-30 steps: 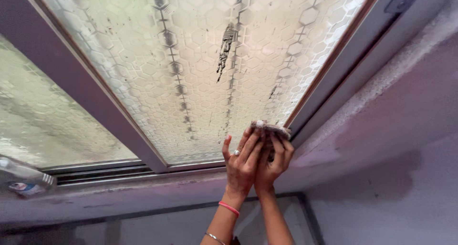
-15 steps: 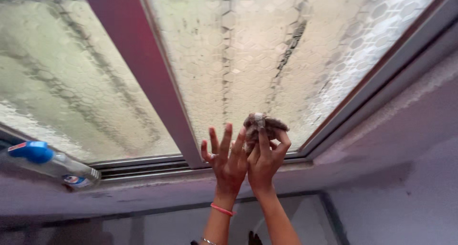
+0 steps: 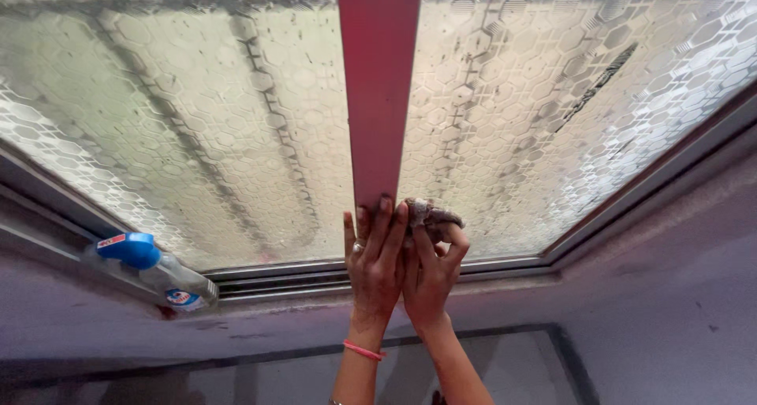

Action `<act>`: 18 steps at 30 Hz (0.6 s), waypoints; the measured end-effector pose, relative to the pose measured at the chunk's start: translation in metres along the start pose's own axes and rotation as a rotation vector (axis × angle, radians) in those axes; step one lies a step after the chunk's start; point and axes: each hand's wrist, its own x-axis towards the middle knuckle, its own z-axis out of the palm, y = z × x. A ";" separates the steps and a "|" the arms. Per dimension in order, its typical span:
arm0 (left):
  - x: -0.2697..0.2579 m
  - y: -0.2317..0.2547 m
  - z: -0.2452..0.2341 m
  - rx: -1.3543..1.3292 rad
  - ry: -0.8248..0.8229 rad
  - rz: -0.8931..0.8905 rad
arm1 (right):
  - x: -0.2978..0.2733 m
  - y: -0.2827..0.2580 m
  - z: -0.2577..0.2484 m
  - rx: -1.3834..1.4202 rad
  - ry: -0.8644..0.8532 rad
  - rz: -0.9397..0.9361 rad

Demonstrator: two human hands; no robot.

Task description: The person wipes a window pane and its frame with a cloth.

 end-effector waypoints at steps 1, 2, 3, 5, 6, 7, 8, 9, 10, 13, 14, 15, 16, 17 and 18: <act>0.001 -0.004 -0.004 -0.064 -0.011 0.009 | -0.003 -0.001 0.004 0.000 0.003 -0.001; 0.004 -0.006 -0.006 -0.065 -0.010 0.012 | -0.006 0.000 0.008 -0.034 0.019 0.013; 0.005 -0.008 -0.008 -0.096 -0.009 0.032 | -0.009 0.002 0.012 -0.071 0.035 0.029; 0.005 -0.009 -0.013 -0.133 -0.015 0.055 | -0.018 0.009 0.024 -0.083 0.078 0.006; 0.004 -0.009 -0.015 -0.137 -0.024 0.059 | -0.024 0.015 0.030 -0.092 0.116 -0.019; 0.002 -0.010 -0.016 -0.142 -0.031 0.066 | -0.031 0.020 0.036 -0.098 0.121 -0.014; -0.001 -0.010 -0.016 -0.148 -0.036 0.070 | -0.040 0.025 0.043 -0.095 0.143 -0.008; -0.002 -0.010 -0.014 -0.086 0.002 0.086 | -0.045 0.031 0.049 -0.093 0.170 -0.008; -0.005 -0.010 -0.012 -0.023 0.040 0.102 | -0.050 0.036 0.053 -0.101 0.179 -0.010; -0.011 -0.014 -0.007 -0.063 0.023 0.022 | -0.058 0.045 0.058 -0.037 0.180 0.032; -0.011 -0.016 -0.004 -0.069 0.024 0.028 | -0.058 0.047 0.056 -0.033 0.174 0.005; -0.012 -0.017 -0.002 -0.115 0.030 0.027 | -0.056 0.047 0.054 -0.028 0.165 -0.021; -0.013 -0.018 0.000 -0.162 0.036 0.027 | -0.055 0.045 0.052 -0.032 0.169 -0.021; -0.012 -0.017 0.002 -0.166 0.041 0.033 | -0.052 0.044 0.050 0.014 0.153 0.012; -0.014 -0.014 0.001 -0.142 0.050 0.012 | -0.046 0.042 0.047 0.059 0.135 0.045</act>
